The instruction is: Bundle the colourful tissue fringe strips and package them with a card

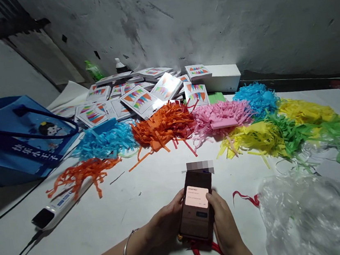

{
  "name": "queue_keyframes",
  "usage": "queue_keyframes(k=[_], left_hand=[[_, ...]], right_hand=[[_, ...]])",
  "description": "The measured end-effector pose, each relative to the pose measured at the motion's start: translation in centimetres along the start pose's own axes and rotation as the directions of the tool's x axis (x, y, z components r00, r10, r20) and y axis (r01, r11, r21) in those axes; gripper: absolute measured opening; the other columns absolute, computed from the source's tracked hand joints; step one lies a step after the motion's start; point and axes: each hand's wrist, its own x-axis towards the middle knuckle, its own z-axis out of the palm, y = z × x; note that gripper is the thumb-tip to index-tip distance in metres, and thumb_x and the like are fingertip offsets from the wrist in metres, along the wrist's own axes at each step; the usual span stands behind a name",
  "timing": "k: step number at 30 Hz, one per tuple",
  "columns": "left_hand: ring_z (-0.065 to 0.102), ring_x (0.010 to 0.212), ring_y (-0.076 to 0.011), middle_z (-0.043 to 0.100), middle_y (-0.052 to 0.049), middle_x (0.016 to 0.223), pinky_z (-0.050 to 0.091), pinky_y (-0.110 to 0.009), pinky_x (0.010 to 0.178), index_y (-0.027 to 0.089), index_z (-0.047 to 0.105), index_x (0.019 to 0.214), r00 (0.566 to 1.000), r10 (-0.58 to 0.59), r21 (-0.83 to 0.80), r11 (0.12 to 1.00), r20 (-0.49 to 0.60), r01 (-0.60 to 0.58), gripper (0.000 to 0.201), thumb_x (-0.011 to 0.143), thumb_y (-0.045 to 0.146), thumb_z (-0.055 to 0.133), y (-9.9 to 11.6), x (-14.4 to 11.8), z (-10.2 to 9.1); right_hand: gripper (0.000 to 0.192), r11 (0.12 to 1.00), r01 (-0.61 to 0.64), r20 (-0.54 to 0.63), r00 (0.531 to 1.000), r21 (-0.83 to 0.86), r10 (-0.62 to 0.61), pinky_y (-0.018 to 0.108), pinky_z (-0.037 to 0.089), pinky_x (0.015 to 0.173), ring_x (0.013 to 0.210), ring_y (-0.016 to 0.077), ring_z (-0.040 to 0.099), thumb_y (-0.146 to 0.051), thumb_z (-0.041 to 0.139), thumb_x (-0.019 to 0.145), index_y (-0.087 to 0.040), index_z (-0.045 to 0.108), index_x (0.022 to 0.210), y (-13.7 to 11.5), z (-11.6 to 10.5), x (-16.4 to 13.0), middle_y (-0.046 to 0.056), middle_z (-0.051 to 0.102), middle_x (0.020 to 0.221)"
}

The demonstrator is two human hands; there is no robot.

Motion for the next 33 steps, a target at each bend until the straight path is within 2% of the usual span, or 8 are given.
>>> queue_keyframes(k=[7,12,18,24,33], left_hand=[[0.049,0.131,-0.0364,0.056,-0.015,0.141,0.038,-0.046,0.106,0.020,0.045,0.145,1.000,-0.002,0.002,1.000,0.031,0.002,0.078,0.079,0.052,0.070,0.05,-0.08,-0.26],[0.050,0.131,-0.0365,0.056,-0.016,0.141,0.038,-0.046,0.106,0.019,0.045,0.146,0.999,0.006,-0.001,1.000,0.042,-0.006,0.077,0.081,0.053,0.068,0.01,-0.13,-0.27],[0.052,0.129,-0.0368,0.057,-0.016,0.141,0.039,-0.047,0.104,0.020,0.046,0.144,1.000,-0.004,0.019,1.000,0.017,0.004,0.077,0.080,0.054,0.070,0.16,-0.19,0.11],[0.053,0.129,-0.0379,0.059,-0.017,0.139,0.039,-0.048,0.104,0.019,0.045,0.145,1.000,0.003,0.014,1.000,0.011,-0.004,0.077,0.080,0.052,0.069,-0.14,-0.15,-0.07],[0.057,0.124,-0.0337,0.061,-0.015,0.134,0.042,-0.044,0.101,0.019,0.050,0.141,1.000,0.010,-0.027,1.000,0.010,-0.010,0.071,0.079,0.048,0.072,-0.03,-0.13,0.07]], right_hand=[[0.040,1.000,0.012,-0.036,0.999,0.024,-0.011,0.035,0.051,0.096,0.114,0.0280,0.062,-0.057,0.077,0.079,-0.025,0.076,0.104,-0.27,0.29,-0.11,0.002,0.074,0.112],[0.038,1.000,-0.004,0.051,0.999,-0.011,0.004,0.039,0.051,0.094,0.112,0.0291,0.063,-0.048,0.072,0.086,-0.023,0.071,0.115,-0.33,0.03,0.00,0.005,0.073,0.116],[0.044,0.999,-0.034,0.133,0.991,-0.016,0.036,0.043,0.050,0.096,0.110,0.0296,0.065,-0.039,0.078,0.082,-0.021,0.066,0.120,-0.24,0.10,-0.05,0.009,0.072,0.115],[0.043,0.997,-0.010,0.128,0.992,-0.071,0.019,0.045,0.049,0.097,0.108,0.0297,0.066,-0.039,0.077,0.084,-0.020,0.065,0.121,0.12,-0.20,0.04,0.011,0.071,0.118],[0.041,0.999,-0.041,0.122,0.992,0.018,0.039,0.041,0.053,0.090,0.107,0.0297,0.066,-0.040,0.073,0.085,-0.020,0.066,0.119,-0.05,-0.18,-0.12,0.010,0.073,0.112]])
